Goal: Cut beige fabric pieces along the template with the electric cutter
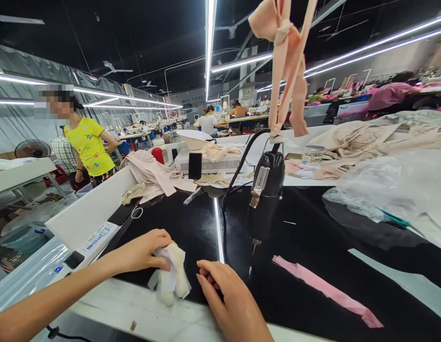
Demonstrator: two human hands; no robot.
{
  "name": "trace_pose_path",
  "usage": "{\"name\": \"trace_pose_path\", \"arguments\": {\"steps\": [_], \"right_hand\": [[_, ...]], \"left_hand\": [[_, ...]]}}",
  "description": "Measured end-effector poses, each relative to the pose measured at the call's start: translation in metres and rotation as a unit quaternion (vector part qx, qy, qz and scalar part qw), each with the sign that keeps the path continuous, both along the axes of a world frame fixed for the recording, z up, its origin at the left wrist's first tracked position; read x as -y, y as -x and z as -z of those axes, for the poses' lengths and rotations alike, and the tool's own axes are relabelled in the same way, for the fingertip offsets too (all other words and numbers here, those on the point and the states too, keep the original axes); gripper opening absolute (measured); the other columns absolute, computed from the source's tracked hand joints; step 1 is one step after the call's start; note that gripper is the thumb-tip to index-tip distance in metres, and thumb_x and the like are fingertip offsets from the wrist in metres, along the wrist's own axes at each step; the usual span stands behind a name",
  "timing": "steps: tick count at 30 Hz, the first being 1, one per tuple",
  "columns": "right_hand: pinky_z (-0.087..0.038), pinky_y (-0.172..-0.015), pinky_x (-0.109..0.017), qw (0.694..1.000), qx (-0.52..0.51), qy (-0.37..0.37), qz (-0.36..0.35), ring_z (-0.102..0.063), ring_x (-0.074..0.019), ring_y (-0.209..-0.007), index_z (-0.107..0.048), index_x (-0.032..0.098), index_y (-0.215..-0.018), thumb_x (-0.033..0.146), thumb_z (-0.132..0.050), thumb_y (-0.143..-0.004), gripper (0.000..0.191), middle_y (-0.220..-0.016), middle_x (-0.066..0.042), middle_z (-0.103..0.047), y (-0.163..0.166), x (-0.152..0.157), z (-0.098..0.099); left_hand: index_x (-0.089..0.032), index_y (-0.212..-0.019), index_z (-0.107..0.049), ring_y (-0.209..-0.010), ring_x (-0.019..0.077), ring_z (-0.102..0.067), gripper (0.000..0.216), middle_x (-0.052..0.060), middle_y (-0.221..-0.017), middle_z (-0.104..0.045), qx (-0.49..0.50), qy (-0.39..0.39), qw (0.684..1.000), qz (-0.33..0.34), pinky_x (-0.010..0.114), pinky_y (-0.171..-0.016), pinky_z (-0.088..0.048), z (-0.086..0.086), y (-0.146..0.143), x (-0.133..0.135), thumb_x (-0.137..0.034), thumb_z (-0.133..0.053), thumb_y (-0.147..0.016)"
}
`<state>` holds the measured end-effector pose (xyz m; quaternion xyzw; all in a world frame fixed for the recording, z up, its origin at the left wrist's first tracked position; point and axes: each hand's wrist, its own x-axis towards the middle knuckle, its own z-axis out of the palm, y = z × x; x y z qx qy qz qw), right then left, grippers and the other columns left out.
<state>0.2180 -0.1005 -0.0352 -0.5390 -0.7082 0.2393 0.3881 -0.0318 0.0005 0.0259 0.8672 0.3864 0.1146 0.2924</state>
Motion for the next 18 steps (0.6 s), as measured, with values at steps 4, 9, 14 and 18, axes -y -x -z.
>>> {"name": "trace_pose_path", "arguments": {"steps": [4,9,14,18], "right_hand": [[-0.054,-0.091,-0.041,0.995,-0.044,0.085,0.021,-0.066,-0.0274,-0.099,-0.065,0.022,-0.127,0.057,-0.051,-0.088,0.055,-0.117,-0.011,-0.070,0.010,-0.011,-0.008],[-0.035,-0.113,-0.047,0.992,-0.052,0.114,-0.006,-0.050,-0.0325,-0.131,-0.047,0.020,-0.147,0.052,-0.069,-0.073,0.084,-0.143,-0.012,-0.056,0.033,-0.022,-0.024],[-0.046,-0.094,-0.039,0.986,-0.061,0.151,-0.047,-0.062,-0.0293,-0.106,-0.055,0.018,-0.139,0.035,-0.068,-0.072,0.070,-0.120,-0.010,-0.069,0.051,-0.030,-0.032],[-0.046,-0.070,-0.029,0.966,-0.113,0.179,-0.147,-0.062,-0.0224,-0.078,-0.073,0.018,-0.094,0.039,-0.061,-0.080,0.029,-0.084,-0.005,-0.071,0.050,-0.026,-0.029]], "left_hand": [[-0.018,-0.083,-0.070,-0.084,0.0183,-0.053,0.022,-0.001,-0.084,-0.058,-0.013,0.009,1.000,-0.022,0.026,-0.076,-0.037,0.003,-0.003,0.004,-0.032,-0.083,-0.071],[-0.017,-0.079,-0.067,-0.077,0.0149,-0.052,0.016,-0.003,-0.081,-0.057,0.051,0.046,0.995,-0.078,0.024,-0.070,-0.036,0.000,-0.004,0.015,-0.031,-0.073,-0.076],[-0.015,-0.090,-0.069,-0.072,0.0142,-0.054,0.030,-0.002,-0.079,-0.062,0.140,0.152,0.974,-0.093,0.024,-0.068,-0.043,-0.001,-0.006,0.027,-0.041,-0.069,-0.075],[-0.013,-0.095,-0.069,-0.061,0.0125,-0.051,0.050,-0.001,-0.072,-0.057,0.181,0.237,0.950,-0.095,0.024,-0.057,-0.045,0.001,-0.006,0.037,-0.057,-0.070,-0.070]]}}
